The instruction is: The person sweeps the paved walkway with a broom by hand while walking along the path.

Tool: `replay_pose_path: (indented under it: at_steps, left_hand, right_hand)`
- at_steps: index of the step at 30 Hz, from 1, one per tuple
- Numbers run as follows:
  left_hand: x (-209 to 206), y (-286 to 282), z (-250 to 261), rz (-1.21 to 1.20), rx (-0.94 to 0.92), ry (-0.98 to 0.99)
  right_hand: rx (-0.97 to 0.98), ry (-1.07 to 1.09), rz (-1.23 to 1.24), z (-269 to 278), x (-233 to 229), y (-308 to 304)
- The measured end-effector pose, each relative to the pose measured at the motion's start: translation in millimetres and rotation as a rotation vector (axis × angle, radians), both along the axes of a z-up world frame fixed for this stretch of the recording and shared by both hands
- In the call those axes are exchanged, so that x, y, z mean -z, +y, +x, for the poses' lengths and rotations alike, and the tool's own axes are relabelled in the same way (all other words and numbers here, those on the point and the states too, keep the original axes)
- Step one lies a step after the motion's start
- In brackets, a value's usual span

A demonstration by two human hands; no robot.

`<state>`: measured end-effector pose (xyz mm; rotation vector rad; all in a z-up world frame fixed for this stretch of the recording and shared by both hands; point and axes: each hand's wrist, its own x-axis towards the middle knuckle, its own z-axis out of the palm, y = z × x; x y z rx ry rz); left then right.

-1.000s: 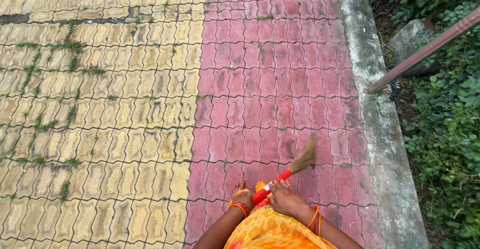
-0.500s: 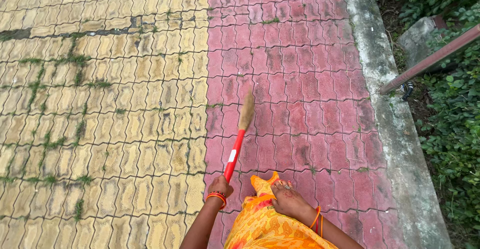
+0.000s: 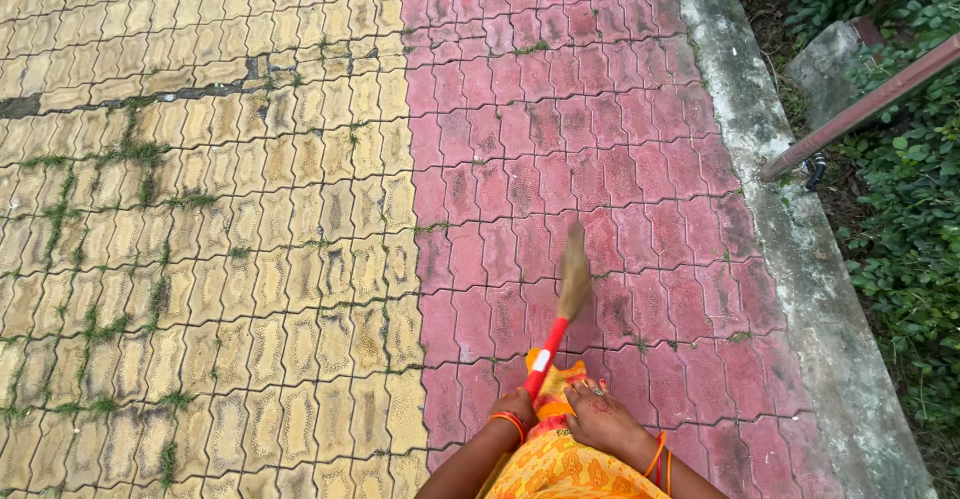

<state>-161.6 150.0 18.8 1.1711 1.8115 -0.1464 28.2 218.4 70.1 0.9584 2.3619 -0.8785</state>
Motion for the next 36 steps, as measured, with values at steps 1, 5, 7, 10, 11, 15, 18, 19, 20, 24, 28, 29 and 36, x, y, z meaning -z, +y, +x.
replay_pose_path:
  at_steps: [1, 5, 7, 10, 11, 15, 18, 19, 20, 24, 28, 29, 36]
  left_hand:
    - [-2.3, -1.3, 10.5, 0.039, 0.024, -0.006]
    - [-7.1, 0.5, 19.4, 0.158, 0.073, -0.010]
    - [-7.0, -3.2, 12.4, 0.199, 0.071, 0.015]
    - [-0.1, -13.6, -1.0, 0.212, -0.011, 0.061]
    - [2.4, -19.4, -5.8, 0.178, -0.082, 0.070]
    - [4.8, -10.2, -31.8, 0.019, -0.222, 0.164]
    - [3.8, 1.6, -37.6, -0.012, -0.383, 0.234]
    - [3.5, 8.3, -40.6, -0.016, -0.427, 0.247]
    - [3.0, 15.2, -41.7, -0.015, -0.472, 0.263]
    - [1.8, 38.6, -29.6, -0.005, -0.585, 0.312]
    - [2.6, 56.0, -2.6, 0.023, -0.730, 0.212]
    - [2.9, 60.8, 8.4, 0.013, -0.787, 0.164]
    - [-0.1, 87.8, 92.7, 0.016, -0.102, 0.082]
  right_hand:
    - [0.004, -0.040, 0.000, -2.6, -3.6, 0.9]
    - [-0.037, 0.003, 0.025, -6.4, -1.4, 11.0]
    - [-0.071, 0.073, 0.049, -7.3, 4.5, 20.7]
    - [-0.105, 0.076, 0.060, -10.7, -8.3, 36.6]
    - [-0.114, 0.064, 0.044, -12.6, -19.8, 44.0]
    - [-0.091, -0.097, -0.058, -20.8, -60.1, 71.5]
    - [-0.209, 0.159, 0.033, -9.2, -46.9, 86.1]
    - [-0.213, 0.148, 0.023, -2.3, -37.7, 88.4]
    - [-0.218, 0.140, 0.017, 1.2, -27.8, 94.2]
    - [-0.229, 0.161, 0.041, 21.4, 10.5, 109.1]
    - [-0.208, 0.161, 0.007, 40.4, 30.3, 121.0]
    - [-0.217, 0.163, 0.010, 43.6, 31.1, 124.2]
    - [-0.210, 0.183, -0.002, 54.8, 10.1, 139.6]
